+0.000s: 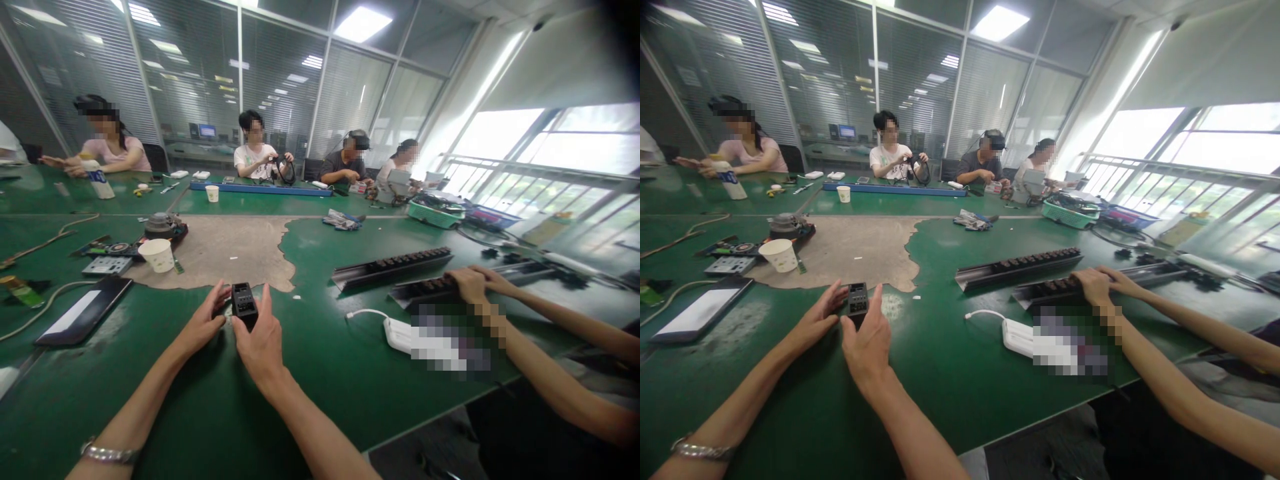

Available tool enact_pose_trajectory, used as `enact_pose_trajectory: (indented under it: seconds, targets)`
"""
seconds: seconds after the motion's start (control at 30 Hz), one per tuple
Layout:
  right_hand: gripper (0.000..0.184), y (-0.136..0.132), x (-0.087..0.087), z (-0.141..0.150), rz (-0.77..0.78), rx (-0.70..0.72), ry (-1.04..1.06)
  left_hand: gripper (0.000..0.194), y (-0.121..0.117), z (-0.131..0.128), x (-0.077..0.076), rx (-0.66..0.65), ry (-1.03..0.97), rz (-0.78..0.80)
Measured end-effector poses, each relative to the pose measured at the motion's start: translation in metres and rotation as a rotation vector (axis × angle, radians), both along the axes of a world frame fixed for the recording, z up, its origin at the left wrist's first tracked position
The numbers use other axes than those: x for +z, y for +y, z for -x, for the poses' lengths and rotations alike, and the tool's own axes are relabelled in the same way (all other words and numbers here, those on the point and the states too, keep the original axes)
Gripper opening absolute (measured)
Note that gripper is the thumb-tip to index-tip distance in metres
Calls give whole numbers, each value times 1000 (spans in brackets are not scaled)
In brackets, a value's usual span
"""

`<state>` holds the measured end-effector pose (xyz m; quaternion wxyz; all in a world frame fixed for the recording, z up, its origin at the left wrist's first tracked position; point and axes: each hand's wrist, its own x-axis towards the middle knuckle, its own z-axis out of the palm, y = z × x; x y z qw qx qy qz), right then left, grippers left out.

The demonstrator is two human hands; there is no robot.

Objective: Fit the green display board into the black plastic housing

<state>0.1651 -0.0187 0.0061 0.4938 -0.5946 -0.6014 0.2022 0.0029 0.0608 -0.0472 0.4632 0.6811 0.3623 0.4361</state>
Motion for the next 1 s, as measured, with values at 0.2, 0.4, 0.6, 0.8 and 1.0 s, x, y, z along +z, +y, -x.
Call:
enact_pose_trajectory:
  seconds: [0.2, 0.4, 0.6, 0.8, 1.0]
  targets:
    - [84, -6, -11, 0, -32, 1, -94, 85, 2, 1, -4, 7, 10, -5]
    - [87, -8, -16, 0, -25, -25, -135, 85, 2, 1, -3, 14, 35, 11]
    - [90, -9, -26, -2, 13, 0, -185, 87, 2, 2, -3, -10, 53, -24]
    - [94, -7, -34, -6, 1, 34, -30, 85, 4, 3, -5, -19, 50, -30]
    - [91, -5, -36, 3, -21, 59, -11, 84, 4, 4, -6, -34, 37, -17]
